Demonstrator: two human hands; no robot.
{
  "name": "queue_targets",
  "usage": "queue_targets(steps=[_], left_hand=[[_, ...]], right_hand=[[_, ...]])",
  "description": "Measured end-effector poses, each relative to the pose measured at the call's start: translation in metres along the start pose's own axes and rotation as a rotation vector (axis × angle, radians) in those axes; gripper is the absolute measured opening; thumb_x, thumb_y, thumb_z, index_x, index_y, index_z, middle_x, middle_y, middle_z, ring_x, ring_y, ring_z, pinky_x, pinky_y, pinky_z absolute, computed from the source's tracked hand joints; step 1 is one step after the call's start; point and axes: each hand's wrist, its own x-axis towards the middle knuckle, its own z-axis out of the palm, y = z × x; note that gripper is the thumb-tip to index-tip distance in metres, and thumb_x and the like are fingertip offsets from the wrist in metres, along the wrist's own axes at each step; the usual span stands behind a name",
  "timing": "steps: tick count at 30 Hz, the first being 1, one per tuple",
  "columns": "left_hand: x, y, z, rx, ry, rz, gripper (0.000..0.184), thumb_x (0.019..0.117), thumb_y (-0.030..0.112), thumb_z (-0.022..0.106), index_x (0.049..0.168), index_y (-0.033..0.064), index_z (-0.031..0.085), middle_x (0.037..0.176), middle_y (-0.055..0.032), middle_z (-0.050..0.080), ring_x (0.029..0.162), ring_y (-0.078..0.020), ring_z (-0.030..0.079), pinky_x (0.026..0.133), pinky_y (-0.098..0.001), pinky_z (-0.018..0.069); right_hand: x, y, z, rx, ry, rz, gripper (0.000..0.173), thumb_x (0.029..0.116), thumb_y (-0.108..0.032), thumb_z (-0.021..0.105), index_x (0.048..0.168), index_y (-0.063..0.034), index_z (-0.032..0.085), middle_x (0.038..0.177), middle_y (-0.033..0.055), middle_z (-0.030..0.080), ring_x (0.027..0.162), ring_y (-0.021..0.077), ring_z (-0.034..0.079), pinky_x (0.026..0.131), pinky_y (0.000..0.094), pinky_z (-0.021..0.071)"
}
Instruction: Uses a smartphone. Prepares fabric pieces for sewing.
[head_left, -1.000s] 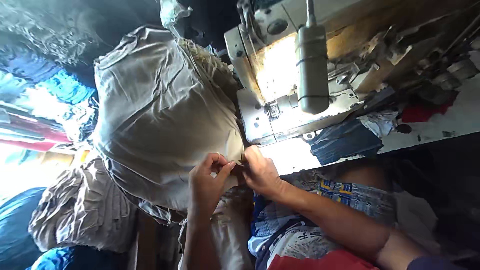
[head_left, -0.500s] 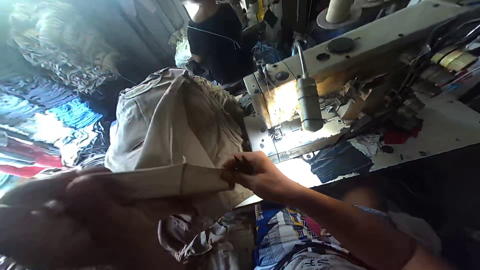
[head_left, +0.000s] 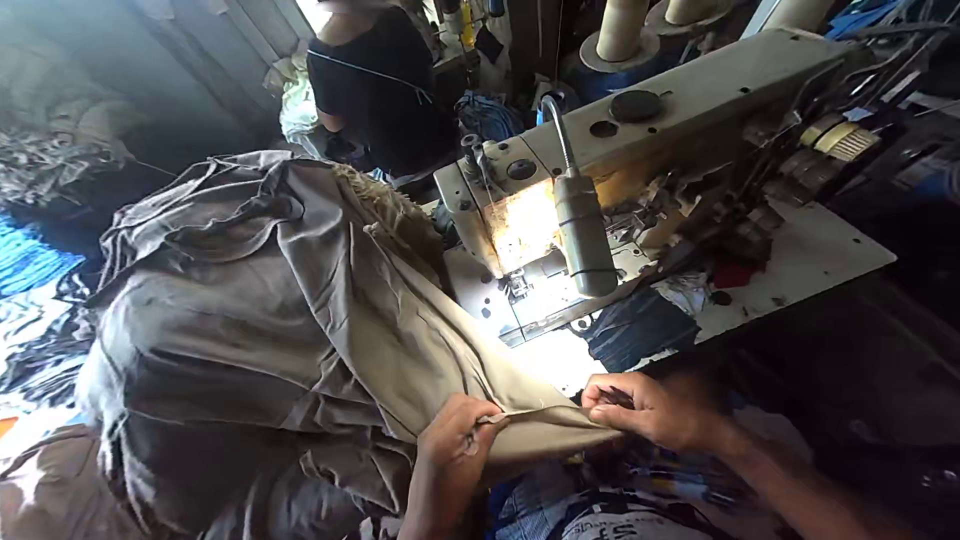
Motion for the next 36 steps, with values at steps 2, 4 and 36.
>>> queue_targets(steps=[2,4,36], left_hand=[[0.006,-0.002,0.004,0.014,0.035,-0.016,0.007,0.0911,0.02,0.078,0.096,0.016,0.077,0.097,0.0051,0.073,0.09,-0.0075,0.069,0.079,-0.0258,0.0607],[0.014,-0.004,-0.001,0.022,0.067,-0.051,0.008,0.0941,0.023,0.073,0.095,0.0163,0.077,0.103,0.0026,0.072,0.097,-0.0109,0.069,0.085,-0.0294,0.0603],[0.028,0.037,0.001,0.276,0.367,0.013,0.01,0.09,0.019,0.079,0.097,0.0129,0.077,0.106,-0.0017,0.068,0.102,-0.0126,0.065,0.088,-0.0289,0.0561]], right_hand=[[0.002,0.004,-0.001,-0.017,0.131,0.0,0.013,0.101,-0.023,0.064,0.1,-0.0102,0.067,0.076,-0.0014,0.059,0.065,0.0057,0.054,0.059,0.0229,0.0461],[0.016,0.008,0.002,-0.02,0.26,-0.038,0.013,0.0997,-0.022,0.066,0.099,-0.0089,0.068,0.079,-0.0008,0.062,0.068,0.0068,0.058,0.062,0.0245,0.0494],[0.041,0.002,0.033,-0.089,0.654,-0.368,0.008,0.089,-0.014,0.08,0.094,-0.0085,0.08,0.09,0.0022,0.071,0.08,0.0088,0.066,0.072,0.0228,0.0586]])
